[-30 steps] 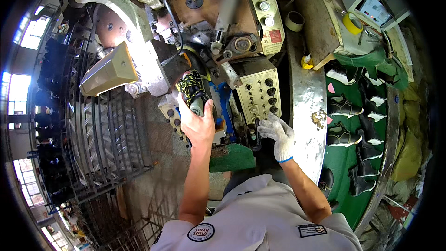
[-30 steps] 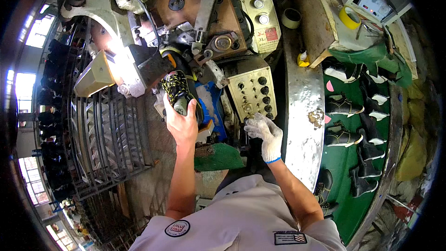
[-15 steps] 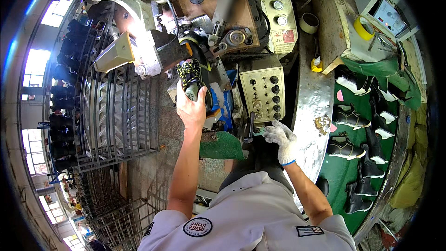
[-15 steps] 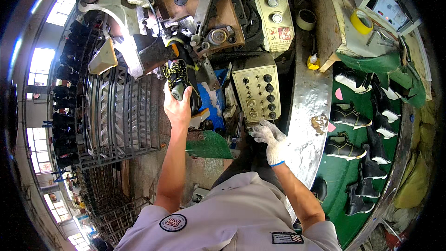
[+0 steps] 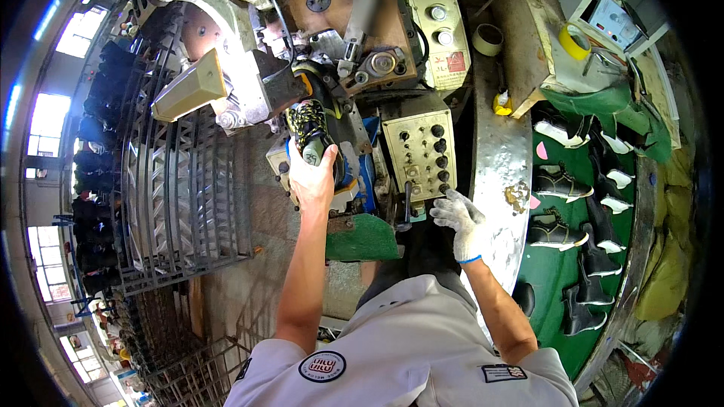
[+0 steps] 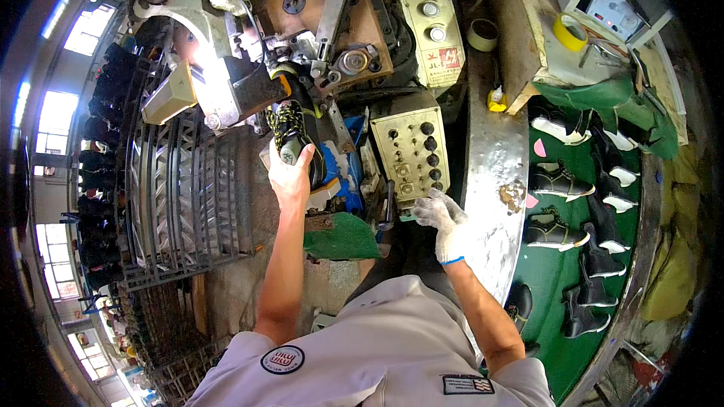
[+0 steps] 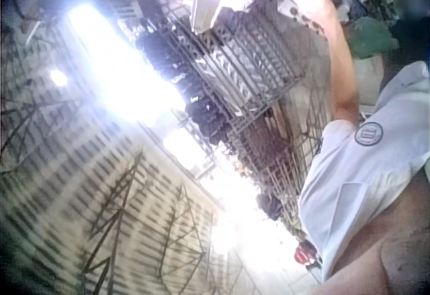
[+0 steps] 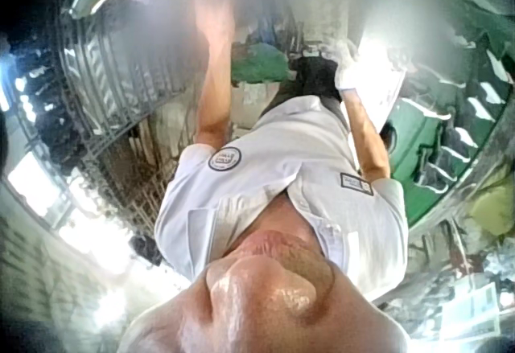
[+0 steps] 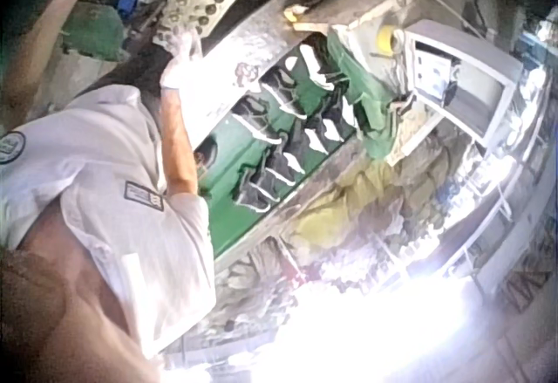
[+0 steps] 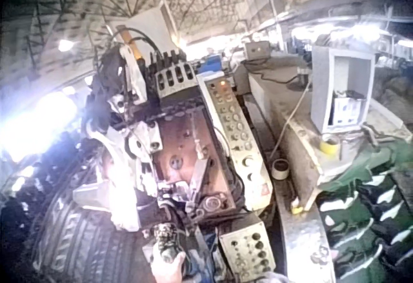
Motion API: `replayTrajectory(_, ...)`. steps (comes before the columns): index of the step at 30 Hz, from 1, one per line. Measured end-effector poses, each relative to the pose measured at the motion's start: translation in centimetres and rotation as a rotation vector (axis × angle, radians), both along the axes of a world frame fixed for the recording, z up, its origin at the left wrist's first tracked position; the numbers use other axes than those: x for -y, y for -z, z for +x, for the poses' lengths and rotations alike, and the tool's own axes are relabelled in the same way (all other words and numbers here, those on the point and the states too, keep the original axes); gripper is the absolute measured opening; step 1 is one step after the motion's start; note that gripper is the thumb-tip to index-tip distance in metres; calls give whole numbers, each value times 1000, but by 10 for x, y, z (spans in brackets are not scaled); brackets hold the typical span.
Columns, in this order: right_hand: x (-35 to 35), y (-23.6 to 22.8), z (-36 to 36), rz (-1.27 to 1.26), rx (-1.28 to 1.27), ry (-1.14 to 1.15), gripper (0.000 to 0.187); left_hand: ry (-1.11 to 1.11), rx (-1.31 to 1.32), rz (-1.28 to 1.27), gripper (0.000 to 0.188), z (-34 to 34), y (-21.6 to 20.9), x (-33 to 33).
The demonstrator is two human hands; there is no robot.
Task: The person picks up shoe uppers and outsoles from a conveyor belt, positions them into an assembly machine to press them together, and secures the bond by hand using a hammer.
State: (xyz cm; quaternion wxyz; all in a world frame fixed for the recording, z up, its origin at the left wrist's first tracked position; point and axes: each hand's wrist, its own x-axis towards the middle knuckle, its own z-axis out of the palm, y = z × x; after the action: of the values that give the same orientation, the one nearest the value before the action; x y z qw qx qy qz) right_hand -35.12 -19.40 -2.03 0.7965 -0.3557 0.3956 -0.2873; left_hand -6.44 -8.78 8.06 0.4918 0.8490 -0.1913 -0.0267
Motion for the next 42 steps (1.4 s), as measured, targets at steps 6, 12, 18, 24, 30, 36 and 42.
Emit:
replayTrajectory(6,-24,-13,15,6,-24,26,53,16,-199,36,76,10,2,-5)
replayTrajectory(12,-28,-18,21,-24,-30,61,55,37,-237,57,72,12,-8,-6)
replayTrajectory(18,-31,-23,28,4,6,101,56,47,-214,-19,60,16,-3,-6)
replayTrajectory(24,-34,-24,43,37,69,67,58,164,-331,-320,49,39,14,-20)
replayTrajectory(30,-17,-53,92,169,336,-130,77,593,-1207,-945,84,-28,-19,-56)
replayTrajectory(36,-20,-104,128,426,660,6,89,1106,-1795,-1274,86,-104,13,-49)
replayTrajectory(42,5,-111,49,324,671,72,60,589,-814,-318,40,-82,40,-57)
